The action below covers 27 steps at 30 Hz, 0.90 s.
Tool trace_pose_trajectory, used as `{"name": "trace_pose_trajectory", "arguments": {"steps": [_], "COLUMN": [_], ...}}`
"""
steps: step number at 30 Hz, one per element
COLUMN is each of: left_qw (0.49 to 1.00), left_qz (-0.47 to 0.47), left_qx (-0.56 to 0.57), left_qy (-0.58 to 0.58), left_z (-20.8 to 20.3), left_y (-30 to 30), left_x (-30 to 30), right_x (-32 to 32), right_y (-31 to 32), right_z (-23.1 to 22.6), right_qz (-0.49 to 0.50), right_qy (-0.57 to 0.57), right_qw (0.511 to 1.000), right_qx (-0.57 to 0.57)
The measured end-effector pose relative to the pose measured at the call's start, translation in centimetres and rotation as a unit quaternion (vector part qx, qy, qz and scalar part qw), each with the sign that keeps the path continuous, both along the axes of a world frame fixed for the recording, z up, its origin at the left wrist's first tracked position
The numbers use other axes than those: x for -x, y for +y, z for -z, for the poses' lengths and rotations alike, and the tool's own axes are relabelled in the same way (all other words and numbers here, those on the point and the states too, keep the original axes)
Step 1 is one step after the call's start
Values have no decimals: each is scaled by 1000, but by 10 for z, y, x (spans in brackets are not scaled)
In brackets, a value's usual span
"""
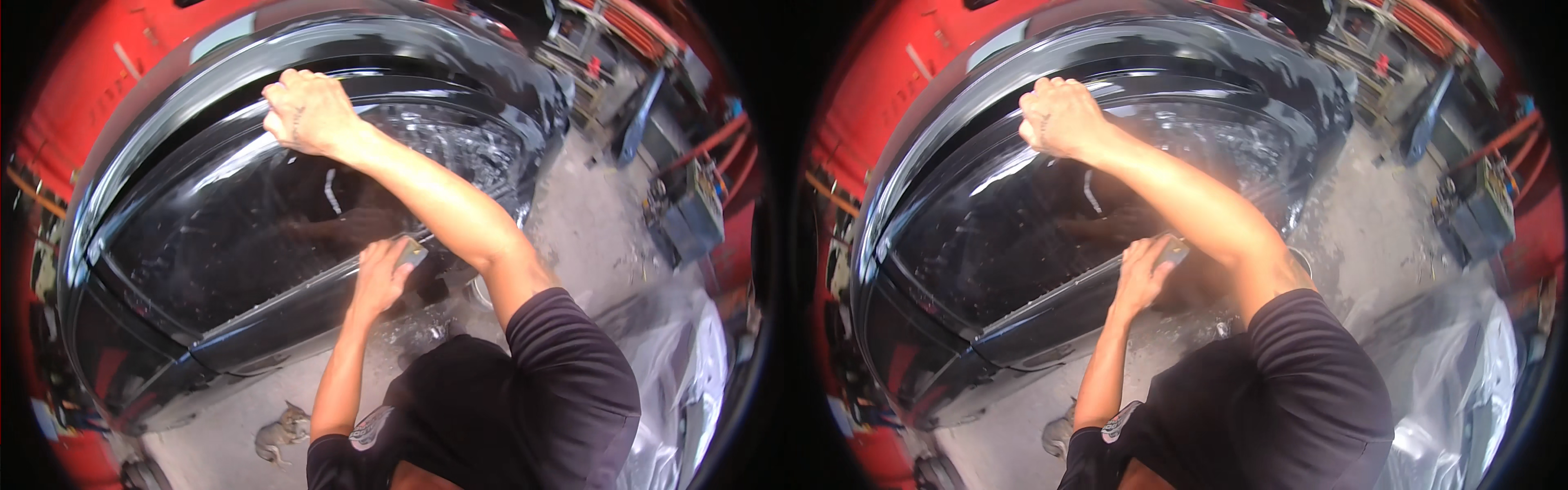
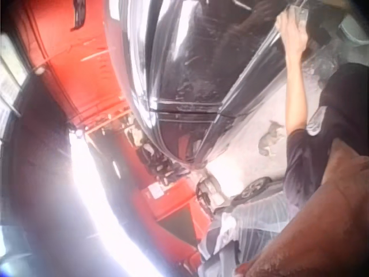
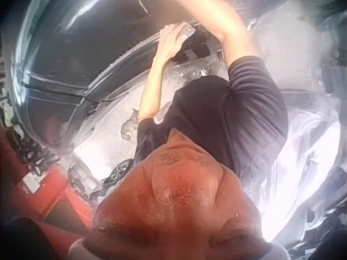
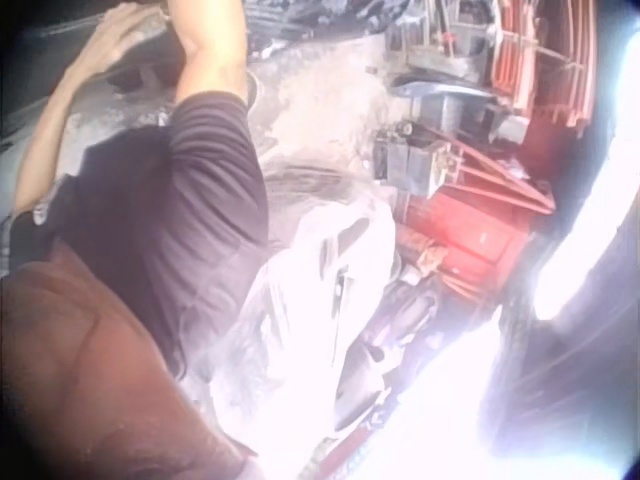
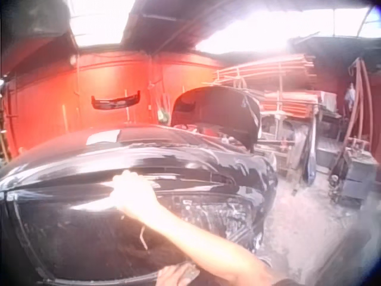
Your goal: The person scrubs the rear window and trunk of a black car using a sponge and a purple cloth, repeatedly dipping the sponge into a bucket of water. The person then walks to a workbench to pick up a spray bottle and returns to the car to spray the surface.
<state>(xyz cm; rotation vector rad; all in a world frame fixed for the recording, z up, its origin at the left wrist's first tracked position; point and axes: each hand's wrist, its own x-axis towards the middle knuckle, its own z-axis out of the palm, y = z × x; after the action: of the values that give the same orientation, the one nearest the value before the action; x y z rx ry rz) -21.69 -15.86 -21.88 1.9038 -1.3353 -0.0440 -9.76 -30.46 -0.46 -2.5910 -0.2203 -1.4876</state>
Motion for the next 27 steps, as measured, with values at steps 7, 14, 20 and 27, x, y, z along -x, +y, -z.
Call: {"name": "trace_pose_trajectory", "arguments": {"steps": [7,14,20,27], "left_qw": [998,990,984,984], "left_qz": [1,-4,-23,-55], "left_qx": [-63,-134,-169,-164], "left_qy": [-29,-50,-60,-48], "left_z": [0,-11,-17,-14], "left_y": [-8,-24,-30,-35], "left_x": [5,13,26,28], "right_x": [115,186,242,270], "right_y": [-175,-272,-332,-383], "right_z": [62,123,158,238], "right_qz": [130,203,178,14], "right_qy": [-14,-12,29,-69], "right_qw": [982,959,947,806], "right_qx": [-139,-198,-267,-588]}}
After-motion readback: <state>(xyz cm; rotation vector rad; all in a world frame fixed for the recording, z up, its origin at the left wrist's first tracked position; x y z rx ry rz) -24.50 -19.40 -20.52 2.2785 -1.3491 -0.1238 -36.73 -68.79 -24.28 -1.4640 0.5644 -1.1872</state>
